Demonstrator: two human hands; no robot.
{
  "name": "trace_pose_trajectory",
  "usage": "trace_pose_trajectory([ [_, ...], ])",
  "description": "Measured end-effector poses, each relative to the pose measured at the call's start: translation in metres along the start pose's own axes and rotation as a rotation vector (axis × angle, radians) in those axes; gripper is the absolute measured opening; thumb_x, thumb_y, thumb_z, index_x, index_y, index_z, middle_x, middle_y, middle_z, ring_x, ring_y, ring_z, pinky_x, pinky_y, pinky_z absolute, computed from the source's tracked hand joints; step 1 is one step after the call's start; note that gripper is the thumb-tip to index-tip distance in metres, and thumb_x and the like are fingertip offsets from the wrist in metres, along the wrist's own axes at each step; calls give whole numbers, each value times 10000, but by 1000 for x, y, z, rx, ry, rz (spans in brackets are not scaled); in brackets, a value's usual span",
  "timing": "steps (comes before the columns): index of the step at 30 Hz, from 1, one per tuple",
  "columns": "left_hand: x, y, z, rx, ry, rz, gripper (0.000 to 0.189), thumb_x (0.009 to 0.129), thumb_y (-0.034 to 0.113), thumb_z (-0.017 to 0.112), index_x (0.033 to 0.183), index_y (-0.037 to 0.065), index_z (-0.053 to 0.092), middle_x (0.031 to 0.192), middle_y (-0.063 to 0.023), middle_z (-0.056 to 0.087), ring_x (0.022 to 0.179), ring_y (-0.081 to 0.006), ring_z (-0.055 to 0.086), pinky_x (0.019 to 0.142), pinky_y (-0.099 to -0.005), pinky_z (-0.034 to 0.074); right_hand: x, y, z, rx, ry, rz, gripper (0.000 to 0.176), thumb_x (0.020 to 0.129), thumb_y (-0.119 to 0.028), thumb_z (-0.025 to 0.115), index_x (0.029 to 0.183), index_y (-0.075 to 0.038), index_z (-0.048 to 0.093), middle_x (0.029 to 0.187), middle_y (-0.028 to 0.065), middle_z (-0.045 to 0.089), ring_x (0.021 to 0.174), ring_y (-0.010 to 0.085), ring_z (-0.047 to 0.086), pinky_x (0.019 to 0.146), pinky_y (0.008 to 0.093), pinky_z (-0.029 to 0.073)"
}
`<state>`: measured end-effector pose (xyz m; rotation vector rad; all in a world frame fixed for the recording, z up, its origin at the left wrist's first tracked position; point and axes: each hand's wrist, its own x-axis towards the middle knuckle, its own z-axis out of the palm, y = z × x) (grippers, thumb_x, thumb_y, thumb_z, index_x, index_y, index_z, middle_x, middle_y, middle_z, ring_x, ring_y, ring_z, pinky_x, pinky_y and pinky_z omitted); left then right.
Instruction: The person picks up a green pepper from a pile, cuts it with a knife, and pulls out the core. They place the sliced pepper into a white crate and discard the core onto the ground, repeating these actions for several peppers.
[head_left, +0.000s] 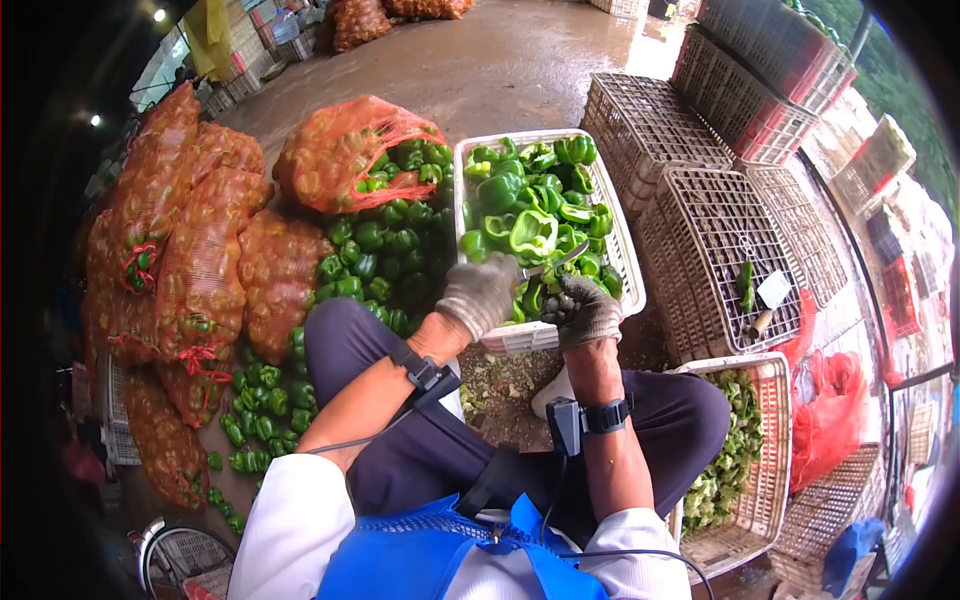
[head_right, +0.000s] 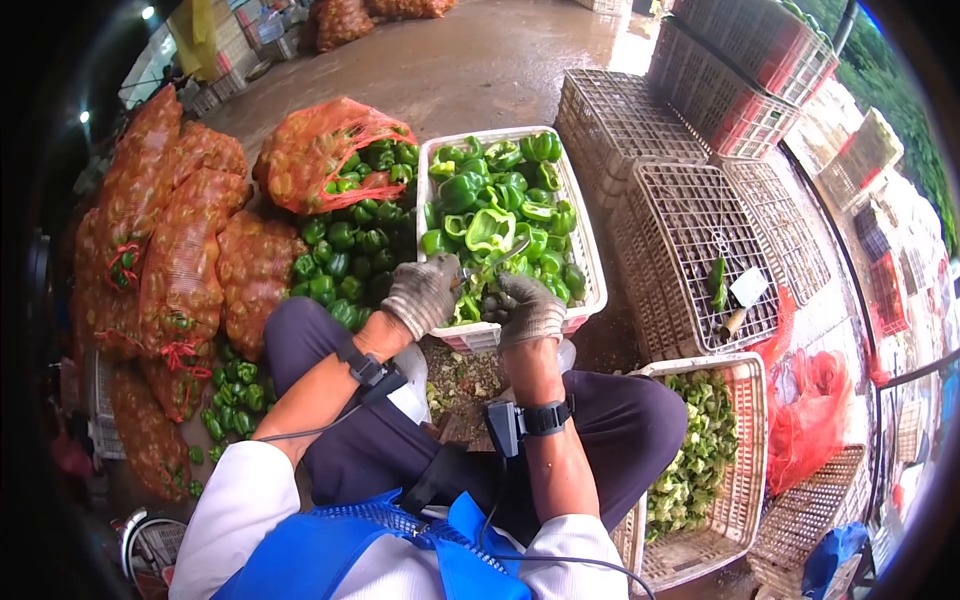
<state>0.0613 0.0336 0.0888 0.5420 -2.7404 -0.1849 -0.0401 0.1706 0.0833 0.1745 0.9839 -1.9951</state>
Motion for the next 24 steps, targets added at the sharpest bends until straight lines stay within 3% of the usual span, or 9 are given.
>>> trace_pose_trajectory([
  [1,4,-1,-4,-29,-38,24,152,750,158,631,846,62,563,791,-168,633,709,-361,637,599,-463,493,-2,-3,4,34,38,-11,227,767,-100,650,956,5,585,717,66,603,542,170,532,509,261,448],
  [5,35,-14,-5,-117,-335,-100,175,737,178,629,854,48,624,738,-205,647,748,-372,650,646,-464,510,-6,0,4,-204,-195,-119,377,729,-60,647,1069,82,565,746,99,617,510,182,540,480,275,454],
  [8,46,-32,1,-130,-311,-134,268,673,237,700,842,34,653,755,-195,653,744,-365,650,659,-454,512,-6,-1,5,-208,-204,-108,390,732,-52,643,1080,101,556,758,113,622,512,189,555,495,273,466],
  [11,55,-39,-17,-58,-482,-115,349,615,255,744,870,37,651,767,-197,652,737,-351,652,663,-438,516,-8,-16,5,-298,-167,-200,409,738,-49,649,1106,105,565,750,105,627,524,166,555,490,254,449],
  [15,41,-30,-45,-305,-313,-152,372,592,270,758,847,42,613,734,-171,638,701,-345,631,658,-417,495,-9,-27,3,-438,-55,-254,400,709,-38,682,1074,104,597,728,88,623,511,151,540,480,251,437],
  [19,29,-33,-46,-261,-245,-167,344,615,272,740,847,57,603,750,-171,634,728,-352,627,660,-413,492,-15,-32,5,-393,126,-293,388,666,-17,706,1033,76,622,733,80,629,535,150,554,487,284,450],
  [22,25,-61,-85,-408,-86,-338,328,619,282,732,777,46,569,725,-140,624,708,-343,614,666,-406,493,-46,-80,-22,-611,-29,-824,187,769,-124,667,917,-13,687,982,67,671,803,204,643,604,327,518],
  [23,23,-82,-96,-335,131,-208,303,630,250,737,757,40,560,693,-122,619,648,-310,610,618,-388,494,-31,-130,-64,-499,113,-638,219,835,-125,597,1002,-1,667,1028,115,659,815,213,640,580,319,520],
  [24,19,-106,-108,-251,341,-74,281,641,217,743,738,33,552,661,-103,615,589,-276,607,570,-370,496,-43,-165,-89,-604,21,-850,257,866,-87,539,1080,20,631,1048,155,645,837,202,639,575,291,519],
])
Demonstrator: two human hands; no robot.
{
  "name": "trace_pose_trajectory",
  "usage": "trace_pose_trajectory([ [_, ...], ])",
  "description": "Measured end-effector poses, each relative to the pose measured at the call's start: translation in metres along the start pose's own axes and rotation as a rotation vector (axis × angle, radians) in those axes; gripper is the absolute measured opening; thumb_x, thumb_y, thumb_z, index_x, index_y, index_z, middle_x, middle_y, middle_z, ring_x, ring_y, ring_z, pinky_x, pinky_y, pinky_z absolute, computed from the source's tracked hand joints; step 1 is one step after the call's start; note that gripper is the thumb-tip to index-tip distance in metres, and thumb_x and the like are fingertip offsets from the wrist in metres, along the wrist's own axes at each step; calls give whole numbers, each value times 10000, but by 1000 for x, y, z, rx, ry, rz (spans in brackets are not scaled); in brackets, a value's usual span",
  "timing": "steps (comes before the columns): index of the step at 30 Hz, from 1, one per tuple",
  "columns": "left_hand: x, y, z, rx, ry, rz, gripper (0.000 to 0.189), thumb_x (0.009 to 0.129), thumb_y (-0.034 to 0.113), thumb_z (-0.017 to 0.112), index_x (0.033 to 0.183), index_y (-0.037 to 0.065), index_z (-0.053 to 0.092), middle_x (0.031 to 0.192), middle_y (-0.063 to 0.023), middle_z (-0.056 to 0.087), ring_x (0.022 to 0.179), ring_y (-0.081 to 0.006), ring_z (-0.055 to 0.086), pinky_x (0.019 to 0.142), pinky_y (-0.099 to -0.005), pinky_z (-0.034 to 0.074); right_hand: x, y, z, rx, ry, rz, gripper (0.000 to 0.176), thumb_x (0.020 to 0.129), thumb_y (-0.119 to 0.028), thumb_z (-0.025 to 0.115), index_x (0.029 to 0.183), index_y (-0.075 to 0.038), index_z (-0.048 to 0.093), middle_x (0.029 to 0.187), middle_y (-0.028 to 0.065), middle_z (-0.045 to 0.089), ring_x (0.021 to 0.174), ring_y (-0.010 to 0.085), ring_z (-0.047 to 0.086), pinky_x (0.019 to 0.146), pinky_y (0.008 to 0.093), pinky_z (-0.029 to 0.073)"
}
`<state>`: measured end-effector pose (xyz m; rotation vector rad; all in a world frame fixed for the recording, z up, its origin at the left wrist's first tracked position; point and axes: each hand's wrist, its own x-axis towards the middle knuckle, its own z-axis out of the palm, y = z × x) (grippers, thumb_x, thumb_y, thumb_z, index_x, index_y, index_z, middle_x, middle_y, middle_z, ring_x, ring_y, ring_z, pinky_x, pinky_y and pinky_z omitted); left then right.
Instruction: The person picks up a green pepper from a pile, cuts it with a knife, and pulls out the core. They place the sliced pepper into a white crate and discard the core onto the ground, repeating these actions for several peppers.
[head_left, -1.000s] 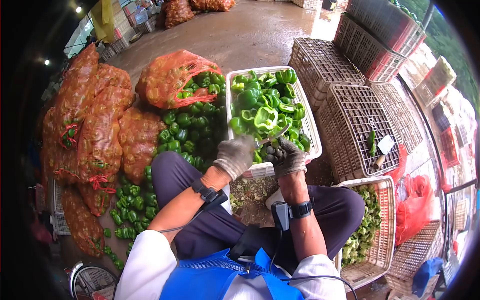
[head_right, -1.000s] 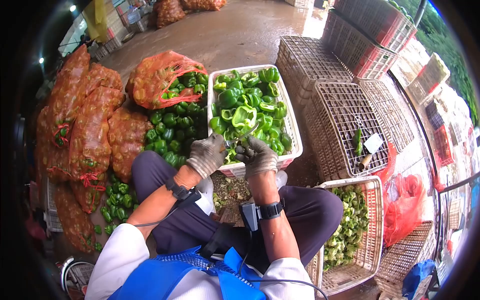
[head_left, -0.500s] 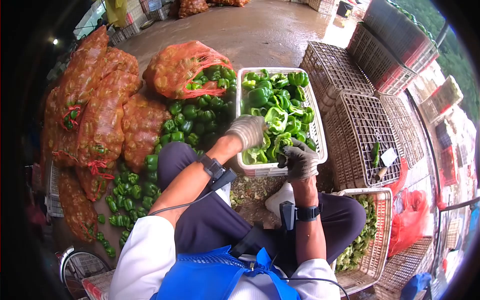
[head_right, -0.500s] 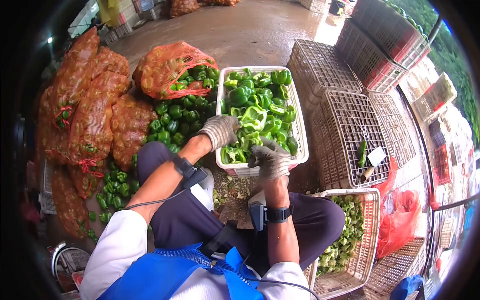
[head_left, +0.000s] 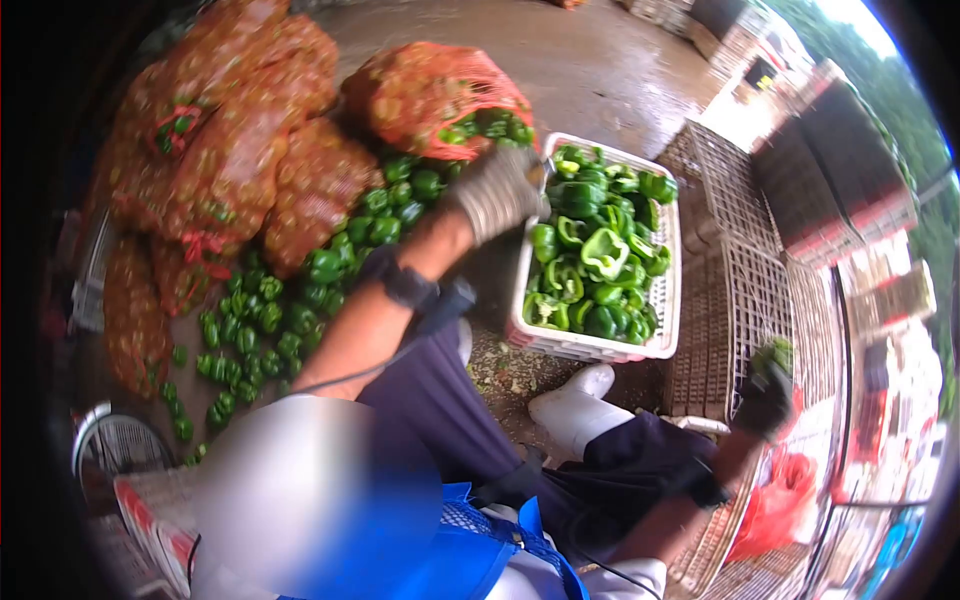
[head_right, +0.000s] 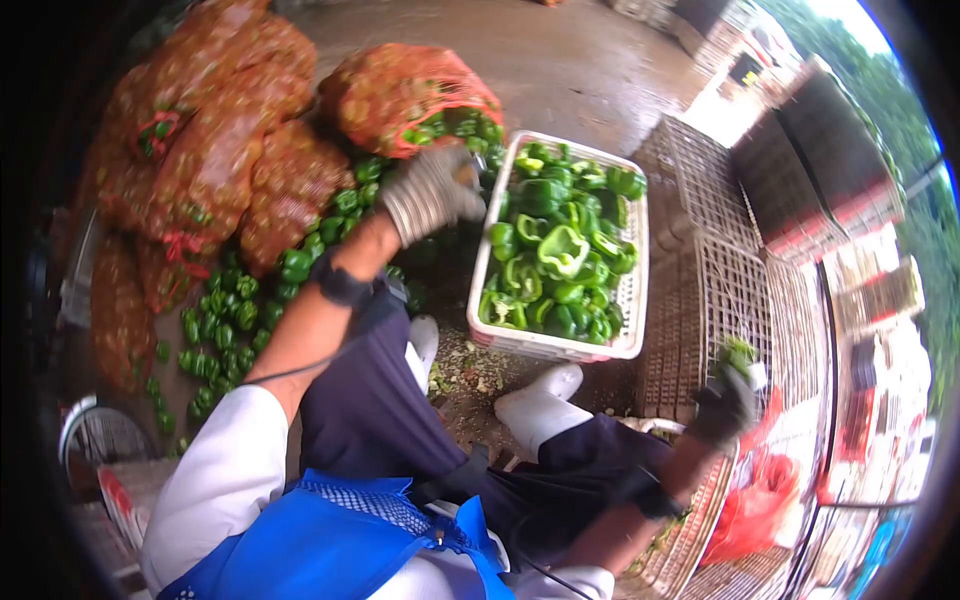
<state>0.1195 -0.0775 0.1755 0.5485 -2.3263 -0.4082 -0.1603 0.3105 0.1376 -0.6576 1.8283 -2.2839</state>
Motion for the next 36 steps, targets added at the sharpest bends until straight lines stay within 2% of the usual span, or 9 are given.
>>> trace_pose_trajectory([
  [5,-13,-106,-86,-389,-72,-747,214,662,77,770,725,30,571,547,-52,568,430,-134,543,405,-285,439,-2,-68,-37,-401,238,-247,237,858,-96,549,1049,17,630,1018,157,648,823,216,640,586,296,521],
  [10,-106,-207,-44,290,-276,-643,357,605,234,826,750,0,599,639,-144,627,550,-261,606,537,-380,501,-28,-83,-1,-630,262,-254,218,850,-105,560,1018,14,630,988,158,650,808,230,642,598,301,522],
  [11,-123,-217,-30,284,-420,-817,435,696,420,713,881,32,650,889,-178,654,850,-334,643,773,-377,519,-33,-83,9,-668,244,-251,214,848,-107,562,1012,13,630,982,159,650,806,233,642,600,302,523],
  [20,-147,-250,145,178,-511,-970,532,582,381,803,977,59,651,932,-179,673,902,-331,657,776,-427,523,-39,-61,90,-882,-19,-175,185,834,-123,580,956,7,629,928,162,654,780,258,645,621,312,526],
  [22,-141,-259,180,285,-413,-914,338,792,245,628,1021,-4,641,847,-195,684,818,-336,678,717,-417,534,-34,-50,107,-918,-105,-146,180,830,-127,584,943,6,629,916,162,655,774,263,645,625,314,527],
  [29,-144,-293,246,287,-420,-1129,386,804,258,619,1085,-5,597,912,-219,661,873,-354,667,738,-456,531,-12,8,177,-981,-491,-58,164,819,-139,599,899,1,628,874,165,658,754,283,647,641,321,529],
  [33,-143,-298,238,215,-459,-1157,318,808,277,618,1010,31,626,1033,-214,611,946,-345,645,773,-463,520,-6,34,219,-1006,-948,-531,159,813,-146,607,875,-1,627,850,166,659,742,294,649,650,325,530],
  [34,-142,-302,236,168,-457,-1182,309,808,274,616,997,29,629,1049,-211,604,948,-345,644,774,-462,519,-9,39,223,-956,-959,-467,158,811,-148,609,868,-2,627,844,166,660,739,296,649,652,326,531],
  [36,-147,-301,235,208,-442,-1072,306,796,274,626,978,27,636,1048,-203,606,937,-347,643,774,-459,517,-15,64,203,-690,-406,481,228,762,-45,575,922,101,646,790,149,667,595,185,641,511,256,501],
])
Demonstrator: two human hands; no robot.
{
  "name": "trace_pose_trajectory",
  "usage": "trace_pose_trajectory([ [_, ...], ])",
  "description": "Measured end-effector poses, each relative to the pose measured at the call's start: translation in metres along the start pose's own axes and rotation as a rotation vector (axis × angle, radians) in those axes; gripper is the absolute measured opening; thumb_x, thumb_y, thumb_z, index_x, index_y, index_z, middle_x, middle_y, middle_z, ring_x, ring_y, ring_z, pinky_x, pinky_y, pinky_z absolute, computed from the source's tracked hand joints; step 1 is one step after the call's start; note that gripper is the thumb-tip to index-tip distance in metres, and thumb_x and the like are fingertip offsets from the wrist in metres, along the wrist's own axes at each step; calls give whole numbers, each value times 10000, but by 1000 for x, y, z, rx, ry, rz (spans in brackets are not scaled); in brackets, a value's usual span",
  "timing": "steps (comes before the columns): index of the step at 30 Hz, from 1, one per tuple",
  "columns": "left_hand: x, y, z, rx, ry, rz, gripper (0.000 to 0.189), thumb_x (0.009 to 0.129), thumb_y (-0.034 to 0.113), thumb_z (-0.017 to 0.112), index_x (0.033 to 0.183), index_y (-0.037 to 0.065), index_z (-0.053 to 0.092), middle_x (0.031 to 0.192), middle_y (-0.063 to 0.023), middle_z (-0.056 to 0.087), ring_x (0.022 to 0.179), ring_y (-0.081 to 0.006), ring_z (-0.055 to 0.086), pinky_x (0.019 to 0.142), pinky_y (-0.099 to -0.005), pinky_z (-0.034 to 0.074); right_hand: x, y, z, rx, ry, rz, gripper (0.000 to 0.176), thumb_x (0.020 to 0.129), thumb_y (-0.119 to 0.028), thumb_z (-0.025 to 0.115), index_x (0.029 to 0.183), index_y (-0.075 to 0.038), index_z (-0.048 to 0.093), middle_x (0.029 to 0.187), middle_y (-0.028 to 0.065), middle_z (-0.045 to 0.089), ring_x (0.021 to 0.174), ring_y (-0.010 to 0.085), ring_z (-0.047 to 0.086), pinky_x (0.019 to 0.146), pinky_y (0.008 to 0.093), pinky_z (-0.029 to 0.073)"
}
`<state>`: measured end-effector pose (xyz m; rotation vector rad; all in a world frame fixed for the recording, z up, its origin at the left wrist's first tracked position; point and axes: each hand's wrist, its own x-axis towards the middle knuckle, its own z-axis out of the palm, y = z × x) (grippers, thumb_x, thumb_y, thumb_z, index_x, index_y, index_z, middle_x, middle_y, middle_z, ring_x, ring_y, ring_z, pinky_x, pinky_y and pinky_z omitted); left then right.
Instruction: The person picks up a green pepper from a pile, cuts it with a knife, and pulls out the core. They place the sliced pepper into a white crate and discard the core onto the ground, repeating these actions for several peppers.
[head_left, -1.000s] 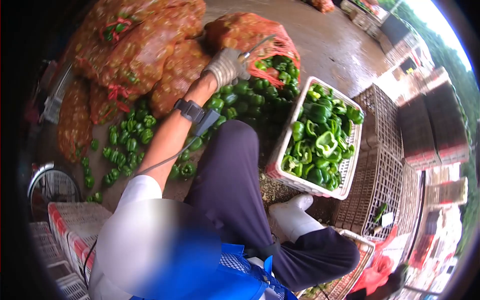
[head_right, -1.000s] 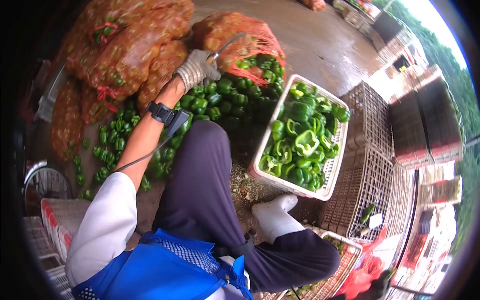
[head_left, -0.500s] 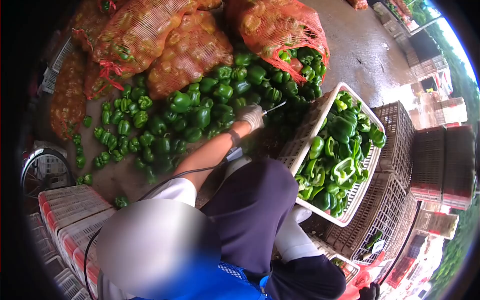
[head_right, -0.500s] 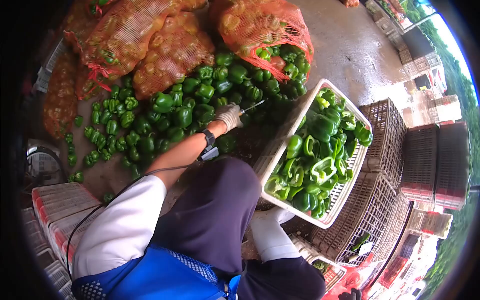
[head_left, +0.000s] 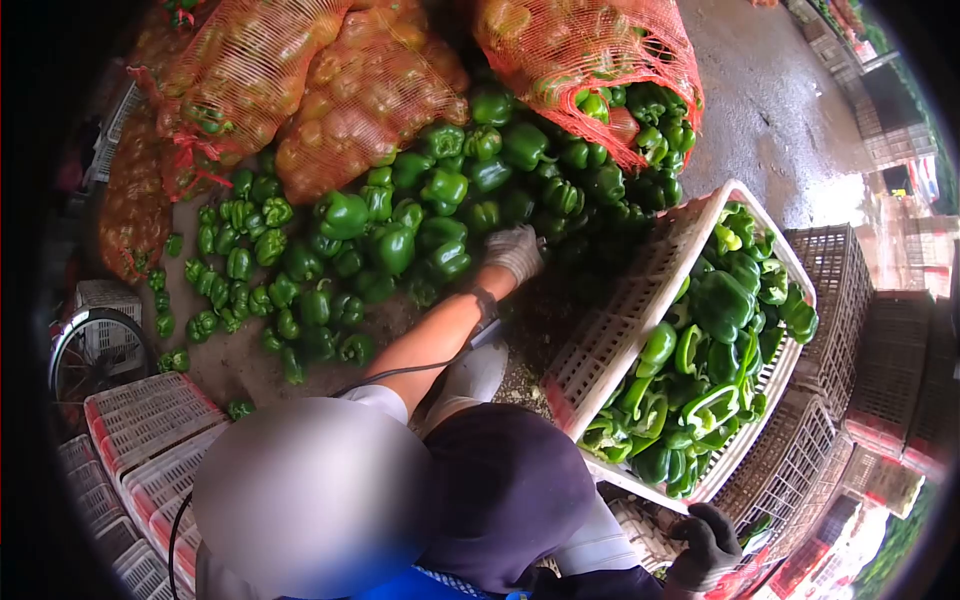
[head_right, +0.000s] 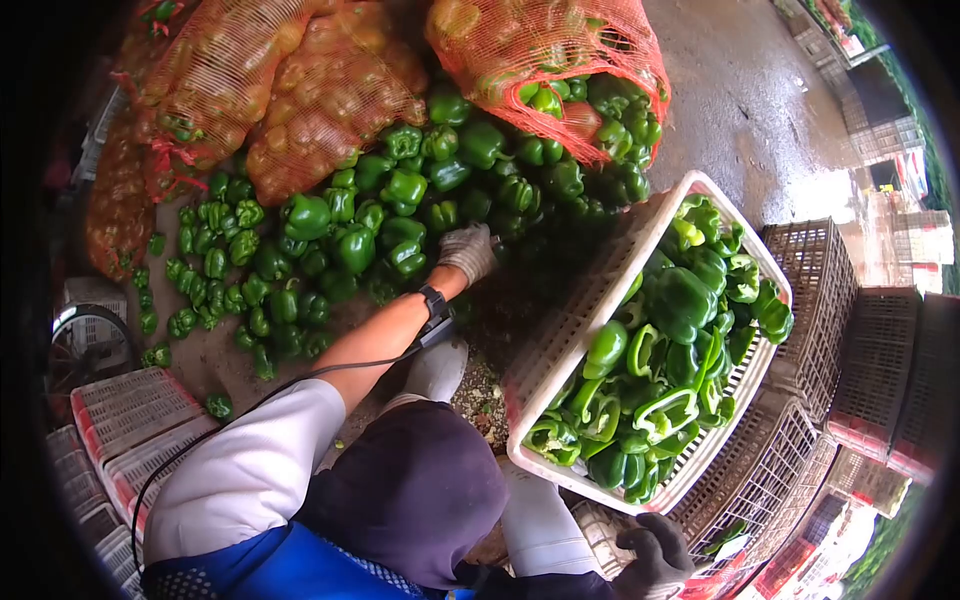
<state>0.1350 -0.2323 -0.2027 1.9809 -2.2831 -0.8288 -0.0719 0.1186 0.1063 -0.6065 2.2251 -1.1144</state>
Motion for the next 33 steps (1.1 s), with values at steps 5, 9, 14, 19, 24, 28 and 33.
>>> trace_pose_trajectory([
  [5,-32,-15,7,145,37,312,335,723,278,696,929,19,642,982,-180,628,946,-344,628,799,-456,508,-1,9,41,91,-88,171,119,717,52,633,820,98,669,781,131,668,586,194,649,534,260,528],
  [9,-24,-25,18,-20,-3,193,384,652,321,751,928,72,656,1023,-193,582,948,-358,617,802,-427,513,-8,-1,85,13,-351,49,140,771,9,647,884,90,661,779,120,671,630,162,648,604,265,533],
  [14,-13,1,-4,43,-83,88,442,619,340,766,959,81,652,1085,-182,578,956,-352,619,807,-423,511,0,3,180,308,-405,389,273,787,-47,676,1025,80,640,896,129,679,740,177,656,679,262,527],
  [19,1,-11,7,-90,-78,138,408,607,311,770,932,91,660,1024,-158,630,929,-340,633,795,-398,521,7,31,257,385,-395,278,436,774,-42,696,1183,51,576,1125,133,602,1003,198,597,875,302,482],
  [24,11,-20,19,-247,-149,65,399,544,327,779,817,77,629,766,-148,645,736,-318,638,691,-397,511,52,63,324,234,-150,120,588,719,-5,719,1270,28,520,1170,148,611,1037,206,584,883,293,493],
  [28,14,-21,30,-331,-124,41,375,519,296,782,764,64,618,730,-148,643,678,-322,632,653,-392,512,84,83,353,36,-69,91,625,697,-4,731,1280,26,510,1166,140,612,1033,203,583,884,290,491],
  [33,23,-38,52,-444,-191,51,295,521,194,782,685,41,589,596,-96,594,525,-216,568,528,-345,477,98,92,357,-126,-106,125,672,669,-3,747,1292,24,497,1161,130,613,1028,200,582,886,285,489],
])
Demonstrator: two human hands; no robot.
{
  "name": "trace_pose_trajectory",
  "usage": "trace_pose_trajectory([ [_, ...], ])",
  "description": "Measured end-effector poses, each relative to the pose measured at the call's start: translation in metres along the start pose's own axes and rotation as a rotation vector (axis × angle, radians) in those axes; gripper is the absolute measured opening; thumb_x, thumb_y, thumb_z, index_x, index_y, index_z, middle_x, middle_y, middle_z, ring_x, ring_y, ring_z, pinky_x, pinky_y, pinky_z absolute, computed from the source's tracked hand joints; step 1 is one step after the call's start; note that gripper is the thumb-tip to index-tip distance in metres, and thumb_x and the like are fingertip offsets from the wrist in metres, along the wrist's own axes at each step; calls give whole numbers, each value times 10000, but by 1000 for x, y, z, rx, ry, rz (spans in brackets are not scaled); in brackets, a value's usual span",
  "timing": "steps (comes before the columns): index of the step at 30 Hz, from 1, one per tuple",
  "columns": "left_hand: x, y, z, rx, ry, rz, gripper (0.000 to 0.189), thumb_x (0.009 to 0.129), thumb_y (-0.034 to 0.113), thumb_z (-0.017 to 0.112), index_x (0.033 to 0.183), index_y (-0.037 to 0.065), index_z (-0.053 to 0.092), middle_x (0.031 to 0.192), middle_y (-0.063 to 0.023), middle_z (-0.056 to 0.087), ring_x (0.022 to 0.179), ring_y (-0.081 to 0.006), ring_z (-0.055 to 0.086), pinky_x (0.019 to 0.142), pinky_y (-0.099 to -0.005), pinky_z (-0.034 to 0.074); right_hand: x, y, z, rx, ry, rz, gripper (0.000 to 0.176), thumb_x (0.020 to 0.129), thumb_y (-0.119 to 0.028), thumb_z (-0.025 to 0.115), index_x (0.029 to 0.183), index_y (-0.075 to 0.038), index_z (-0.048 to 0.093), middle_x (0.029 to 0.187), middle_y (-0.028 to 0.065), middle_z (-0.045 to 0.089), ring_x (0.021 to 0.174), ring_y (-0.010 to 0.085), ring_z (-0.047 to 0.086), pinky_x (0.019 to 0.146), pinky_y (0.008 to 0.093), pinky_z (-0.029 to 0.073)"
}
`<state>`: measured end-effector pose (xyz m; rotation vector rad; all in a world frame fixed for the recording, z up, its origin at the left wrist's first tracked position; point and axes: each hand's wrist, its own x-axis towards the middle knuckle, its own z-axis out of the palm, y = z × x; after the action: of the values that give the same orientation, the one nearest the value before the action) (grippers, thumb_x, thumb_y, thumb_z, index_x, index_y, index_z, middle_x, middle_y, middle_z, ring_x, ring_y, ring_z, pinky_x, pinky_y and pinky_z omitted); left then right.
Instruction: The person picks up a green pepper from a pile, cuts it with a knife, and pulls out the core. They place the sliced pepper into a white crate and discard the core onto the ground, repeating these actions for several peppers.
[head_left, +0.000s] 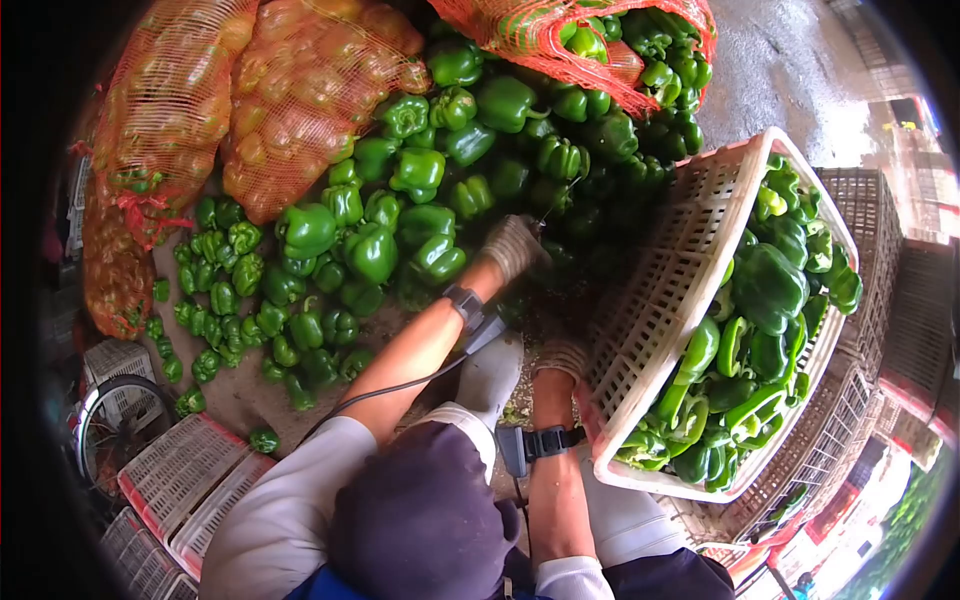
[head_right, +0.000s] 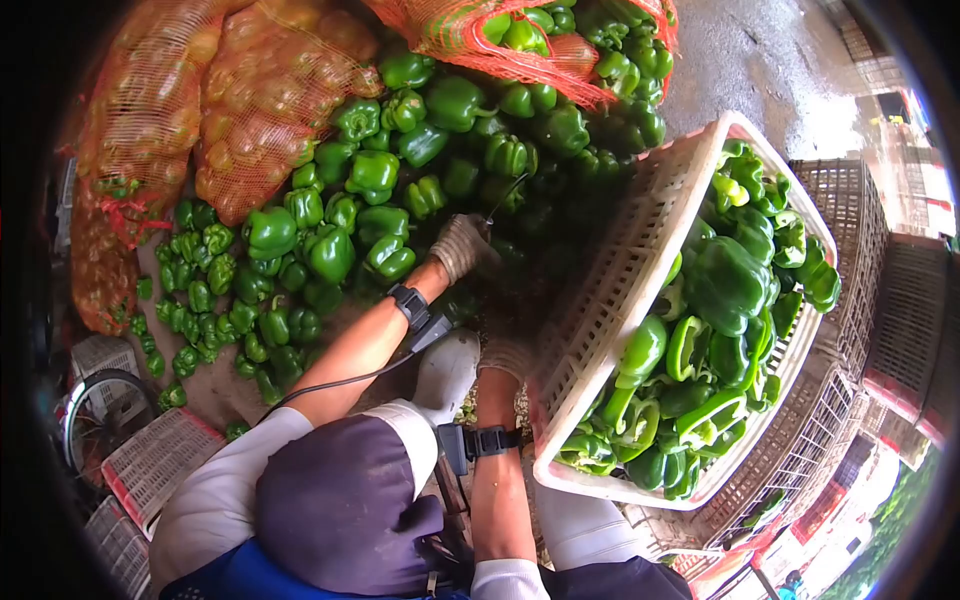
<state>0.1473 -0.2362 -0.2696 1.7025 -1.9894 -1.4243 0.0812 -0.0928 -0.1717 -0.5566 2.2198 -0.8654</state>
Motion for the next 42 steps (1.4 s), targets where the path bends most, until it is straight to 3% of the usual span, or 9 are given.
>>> trace_pose_trajectory([
  [5,-53,24,-34,-524,-195,-48,220,557,99,752,613,81,539,543,9,510,456,-104,468,431,-272,378,3,-4,-14,-26,-51,8,719,642,-2,762,1304,22,484,1156,120,614,1023,197,581,887,281,487],
  [11,-94,64,-80,-969,-322,-191,249,653,123,737,603,134,494,518,58,435,405,-54,368,378,-213,260,-23,-36,-37,535,-190,-186,823,560,-5,798,1312,10,465,1100,75,616,977,163,576,882,272,486],
  [14,-115,103,-121,-779,-389,-113,235,728,226,736,637,140,537,524,67,450,417,-52,400,390,-217,294,-39,-64,-59,492,-283,-194,772,565,0,790,1275,15,486,1100,79,610,980,164,578,883,286,489],
  [20,-148,157,-181,-397,-357,261,431,760,444,746,687,54,578,531,-1,530,448,-109,547,379,-252,400,-74,-112,-111,1227,-617,-68,615,698,-114,693,1256,52,495,1118,121,612,984,242,616,891,350,503],
  [23,-183,197,-213,-300,-339,293,406,695,363,820,649,68,544,509,7,495,414,-102,480,388,-282,370,-98,-122,-144,1213,-593,-101,584,735,-162,676,1252,50,506,1116,126,617,995,240,616,891,362,505],
  [28,-261,286,-237,249,-229,546,338,681,246,807,782,29,569,635,-61,610,587,-140,608,521,-320,474,-135,-132,-210,1271,-634,-134,474,793,-242,662,1194,-12,562,1090,112,635,973,239,627,768,387,539],
  [31,-321,310,-210,398,27,805,361,659,269,802,797,31,569,647,-94,590,639,-201,614,592,-362,479,-152,-117,-249,1356,-513,-190,411,846,-265,612,1181,-32,564,1092,122,638,966,266,637,752,415,538],
  [33,-354,318,-179,451,61,815,367,659,319,772,813,53,572,704,-146,597,697,-341,610,643,-416,480,-165,-111,-281,1515,-519,-134,389,874,-264,578,1182,-28,554,1112,139,633,981,292,638,774,444,536],
  [42,-382,342,-74,495,154,945,315,715,298,707,849,54,560,734,-164,619,720,-369,625,632,-445,489,-188,-80,-357,1631,-329,-313,426,839,-284,600,1189,-44,556,1103,121,638,988,276,635,782,417,554],
])
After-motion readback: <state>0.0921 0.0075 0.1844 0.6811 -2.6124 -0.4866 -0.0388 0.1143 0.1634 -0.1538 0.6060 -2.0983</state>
